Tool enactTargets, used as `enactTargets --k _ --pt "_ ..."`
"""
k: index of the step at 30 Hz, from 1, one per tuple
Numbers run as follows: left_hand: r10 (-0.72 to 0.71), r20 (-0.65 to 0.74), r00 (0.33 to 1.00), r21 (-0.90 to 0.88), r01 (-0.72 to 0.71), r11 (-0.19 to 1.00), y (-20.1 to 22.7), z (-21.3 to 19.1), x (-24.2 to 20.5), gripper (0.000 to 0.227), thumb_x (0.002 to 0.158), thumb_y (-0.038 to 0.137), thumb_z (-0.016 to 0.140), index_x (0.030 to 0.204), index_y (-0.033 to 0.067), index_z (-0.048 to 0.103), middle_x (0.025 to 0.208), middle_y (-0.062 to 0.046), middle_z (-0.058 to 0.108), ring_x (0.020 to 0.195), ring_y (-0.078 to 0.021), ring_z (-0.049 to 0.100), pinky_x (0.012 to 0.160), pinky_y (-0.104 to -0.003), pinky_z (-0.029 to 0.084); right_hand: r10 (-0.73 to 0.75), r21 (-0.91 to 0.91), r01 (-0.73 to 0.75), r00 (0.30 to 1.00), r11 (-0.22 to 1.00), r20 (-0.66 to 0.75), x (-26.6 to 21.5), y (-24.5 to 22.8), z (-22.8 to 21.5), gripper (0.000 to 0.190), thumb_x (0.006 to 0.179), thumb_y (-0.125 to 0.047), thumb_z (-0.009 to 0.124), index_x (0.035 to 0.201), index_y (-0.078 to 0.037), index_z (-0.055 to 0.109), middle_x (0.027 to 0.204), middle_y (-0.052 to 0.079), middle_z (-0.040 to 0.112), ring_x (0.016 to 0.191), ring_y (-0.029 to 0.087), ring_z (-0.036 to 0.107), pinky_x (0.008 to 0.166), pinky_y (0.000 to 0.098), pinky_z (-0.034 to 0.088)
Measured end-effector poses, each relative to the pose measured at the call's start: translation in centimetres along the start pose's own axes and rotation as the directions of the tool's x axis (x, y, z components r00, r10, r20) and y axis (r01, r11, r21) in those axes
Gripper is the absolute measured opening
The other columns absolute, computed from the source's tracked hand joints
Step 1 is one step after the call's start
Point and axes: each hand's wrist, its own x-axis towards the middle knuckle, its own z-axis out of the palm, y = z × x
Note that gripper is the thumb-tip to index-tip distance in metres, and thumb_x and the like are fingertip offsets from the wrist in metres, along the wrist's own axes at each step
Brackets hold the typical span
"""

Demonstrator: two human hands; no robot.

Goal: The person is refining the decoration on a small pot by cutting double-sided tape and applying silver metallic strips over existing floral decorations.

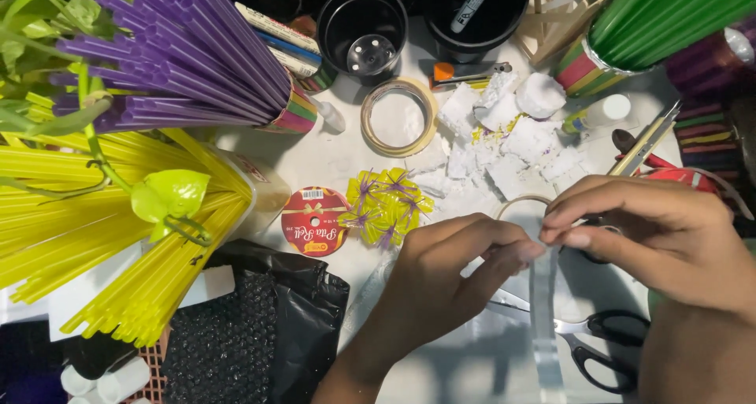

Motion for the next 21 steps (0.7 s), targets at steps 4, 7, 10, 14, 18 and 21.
enactTargets --k 4,7,10,14,18,21 --pt "-0.041 0.022 0.999 -0.072 0.043 0.997 0.3 -0.1 -0.2 0.012 0.105 0.013 0.06 0.099 0.0035 0.063 0.083 -0.006 0.067 0.073 -0.0191 0.062 0.075 -0.031 0.053 -0.142 -0.009 0.143 0.99 0.99 0.017 -0.2 0.4 0.1 0.019 0.077 -0.005 0.075 0.096 -0.002 0.074 0.094 0.011 0.081 0.087 0.02 0.083 0.075 0.023 0.071" --pt "-0.061 0.047 0.997 -0.151 0.068 0.986 0.3 -0.1 -0.3 0.014 0.106 0.016 0.058 0.1 0.0031 0.062 0.084 -0.008 0.068 0.073 -0.0199 0.063 0.077 -0.031 0.054 -0.257 0.003 0.257 0.966 0.966 0.038 0.1 0.2 0.2 0.009 0.083 -0.005 0.067 0.09 -0.001 0.072 0.088 0.014 0.075 0.075 0.022 0.078 0.064 0.0245 0.063" --pt "-0.049 0.05 0.998 -0.16 0.056 0.985 -0.1 0.1 -0.5 0.011 0.103 0.014 0.064 0.102 0.003 0.063 0.086 -0.007 0.07 0.073 -0.0191 0.063 0.078 -0.031 0.055 -0.36 -0.056 0.364 0.931 0.93 0.062 0.7 -0.1 0.3 0.009 0.083 -0.008 0.066 0.085 -0.001 0.071 0.09 0.014 0.072 0.079 0.025 0.077 0.069 0.0275 0.065" --pt "-0.039 0.06 0.997 -0.188 0.049 0.981 -0.6 0.5 -0.7 0.012 0.105 0.015 0.061 0.106 0.0035 0.065 0.09 -0.007 0.071 0.075 -0.0194 0.065 0.078 -0.031 0.055 -0.401 -0.075 0.407 0.912 0.91 0.084 0.7 -0.2 0.2 0.011 0.086 -0.011 0.062 0.085 -0.002 0.069 0.093 0.014 0.072 0.083 0.026 0.075 0.075 0.0319 0.065" --pt "-0.084 0.119 0.989 -0.201 0.107 0.974 -0.4 0.3 -0.7 0.015 0.107 0.019 0.058 0.107 0.0056 0.066 0.095 -0.005 0.07 0.082 -0.0181 0.067 0.083 -0.031 0.053 -0.387 -0.15 0.412 0.907 0.899 0.166 0.0 -0.2 -0.5 0.019 0.091 -0.009 0.054 0.085 -0.005 0.072 0.104 0.015 0.066 0.094 0.027 0.073 0.079 0.0335 0.06" --pt "-0.083 0.116 0.99 -0.29 0.114 0.95 -1.0 0.8 -0.8 0.019 0.108 0.024 0.057 0.106 0.0068 0.064 0.088 -0.005 0.073 0.08 -0.0165 0.072 0.084 -0.03 0.059 -0.378 -0.173 0.413 0.903 0.894 0.203 -0.6 0.0 -1.1 0.021 0.093 -0.017 0.053 0.085 -0.011 0.072 0.112 0.011 0.066 0.1 0.026 0.071 0.09 0.0386 0.056"
